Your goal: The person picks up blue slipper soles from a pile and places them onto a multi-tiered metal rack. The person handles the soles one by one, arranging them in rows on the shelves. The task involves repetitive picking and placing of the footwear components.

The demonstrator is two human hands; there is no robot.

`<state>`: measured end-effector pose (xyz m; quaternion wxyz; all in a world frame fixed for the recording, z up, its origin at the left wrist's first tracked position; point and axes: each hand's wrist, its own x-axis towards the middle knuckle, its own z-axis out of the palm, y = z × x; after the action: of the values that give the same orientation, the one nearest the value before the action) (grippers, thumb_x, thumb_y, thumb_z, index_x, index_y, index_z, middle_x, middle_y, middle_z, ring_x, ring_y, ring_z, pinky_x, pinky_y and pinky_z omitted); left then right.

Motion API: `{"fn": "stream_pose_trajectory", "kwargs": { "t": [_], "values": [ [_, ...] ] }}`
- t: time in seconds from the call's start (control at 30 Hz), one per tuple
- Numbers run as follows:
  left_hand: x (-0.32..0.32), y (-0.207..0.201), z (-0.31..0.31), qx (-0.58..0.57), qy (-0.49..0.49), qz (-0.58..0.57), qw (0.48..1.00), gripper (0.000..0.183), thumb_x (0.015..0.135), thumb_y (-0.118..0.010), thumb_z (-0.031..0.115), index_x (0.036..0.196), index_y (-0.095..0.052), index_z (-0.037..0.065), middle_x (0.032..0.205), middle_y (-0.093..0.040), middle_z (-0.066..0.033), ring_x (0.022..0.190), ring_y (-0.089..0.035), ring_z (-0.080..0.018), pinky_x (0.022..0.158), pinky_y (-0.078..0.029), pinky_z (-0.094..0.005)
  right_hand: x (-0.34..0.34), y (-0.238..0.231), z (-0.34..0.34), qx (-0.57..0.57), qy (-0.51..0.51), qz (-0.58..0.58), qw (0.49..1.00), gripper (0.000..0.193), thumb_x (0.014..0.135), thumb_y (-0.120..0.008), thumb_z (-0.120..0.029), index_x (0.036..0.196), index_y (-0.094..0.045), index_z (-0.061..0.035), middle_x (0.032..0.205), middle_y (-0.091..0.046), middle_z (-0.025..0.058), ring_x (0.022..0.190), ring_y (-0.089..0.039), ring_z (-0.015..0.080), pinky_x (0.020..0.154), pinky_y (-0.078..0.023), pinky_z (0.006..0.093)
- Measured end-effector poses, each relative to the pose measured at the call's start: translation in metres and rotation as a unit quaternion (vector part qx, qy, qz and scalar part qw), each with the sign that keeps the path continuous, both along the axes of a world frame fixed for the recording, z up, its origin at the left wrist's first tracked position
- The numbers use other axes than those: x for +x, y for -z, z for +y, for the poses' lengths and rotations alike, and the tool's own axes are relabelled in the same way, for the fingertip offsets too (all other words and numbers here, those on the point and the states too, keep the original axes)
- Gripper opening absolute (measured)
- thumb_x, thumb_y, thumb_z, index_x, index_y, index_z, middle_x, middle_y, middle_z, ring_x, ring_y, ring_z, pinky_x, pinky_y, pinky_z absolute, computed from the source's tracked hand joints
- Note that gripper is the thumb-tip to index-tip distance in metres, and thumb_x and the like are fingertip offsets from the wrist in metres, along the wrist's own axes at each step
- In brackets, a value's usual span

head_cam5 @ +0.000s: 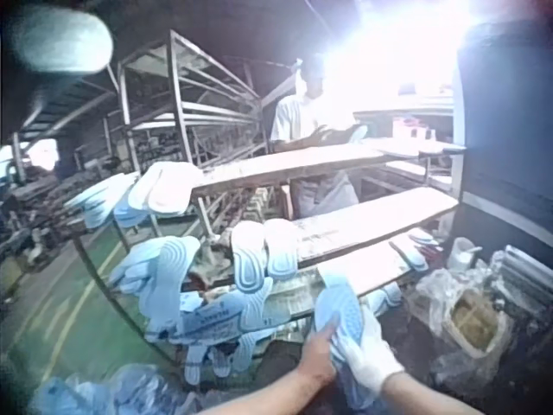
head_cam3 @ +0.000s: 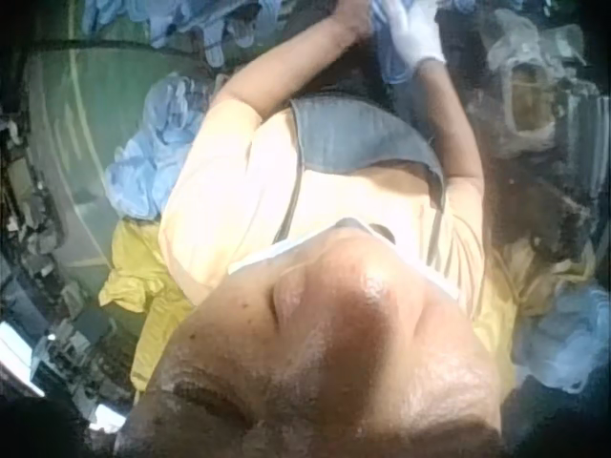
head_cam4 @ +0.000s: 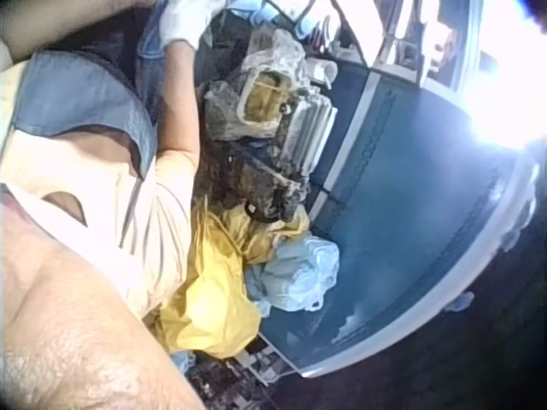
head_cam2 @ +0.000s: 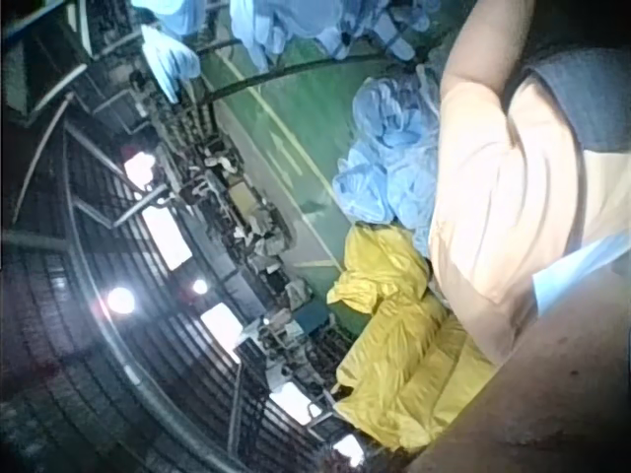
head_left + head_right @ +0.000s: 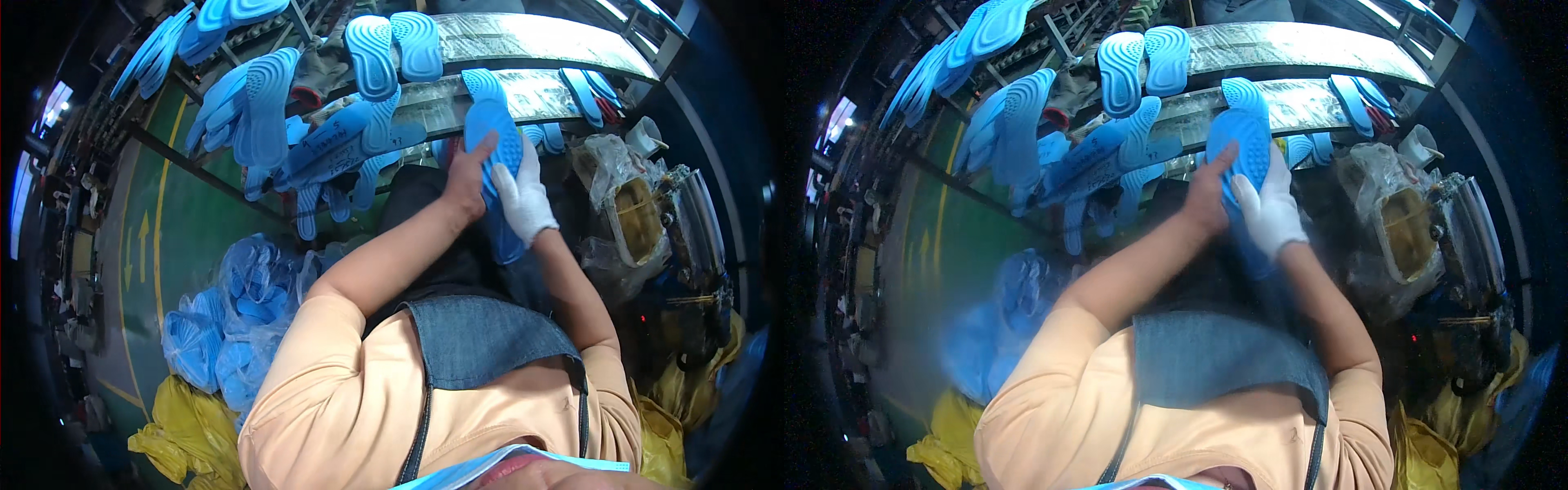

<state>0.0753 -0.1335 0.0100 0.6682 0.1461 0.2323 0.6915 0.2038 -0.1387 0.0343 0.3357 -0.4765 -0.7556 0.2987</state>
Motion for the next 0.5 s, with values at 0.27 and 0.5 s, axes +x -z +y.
{"fn": "stream_pose_trajectory", "kwargs": {
  "t": [0.27,0.5],
  "values": [
    [-0.025,0.027,0.026,-0.058,-0.003,0.007,0.998,0.043,0.090,-0.064,0.018,0.127,-0.049,0.001,0.112,-0.063,-0.0127,0.101,-0.063,-0.0264,0.091,-0.051,-0.0424,-0.004,0.000,0.042,-0.157,-0.021,0.047,0.986,0.068,0.094,-0.049,-0.045,0.144,-0.033,-0.0010,0.138,-0.046,0.0290,0.129,-0.046,0.0412,0.105,-0.036,0.0426],
    [-0.113,0.003,0.105,-0.160,-0.054,0.056,0.984,0.031,0.095,-0.058,0.023,0.113,-0.059,-0.001,0.108,-0.066,-0.0164,0.099,-0.065,-0.0327,0.091,-0.051,-0.0483,0.001,0.048,0.154,-0.082,0.080,-0.057,0.992,0.081,0.087,-0.060,-0.048,0.145,-0.032,0.0021,0.140,-0.044,0.0300,0.130,-0.044,0.0416,0.108,-0.035,0.0409]
  ]
}}
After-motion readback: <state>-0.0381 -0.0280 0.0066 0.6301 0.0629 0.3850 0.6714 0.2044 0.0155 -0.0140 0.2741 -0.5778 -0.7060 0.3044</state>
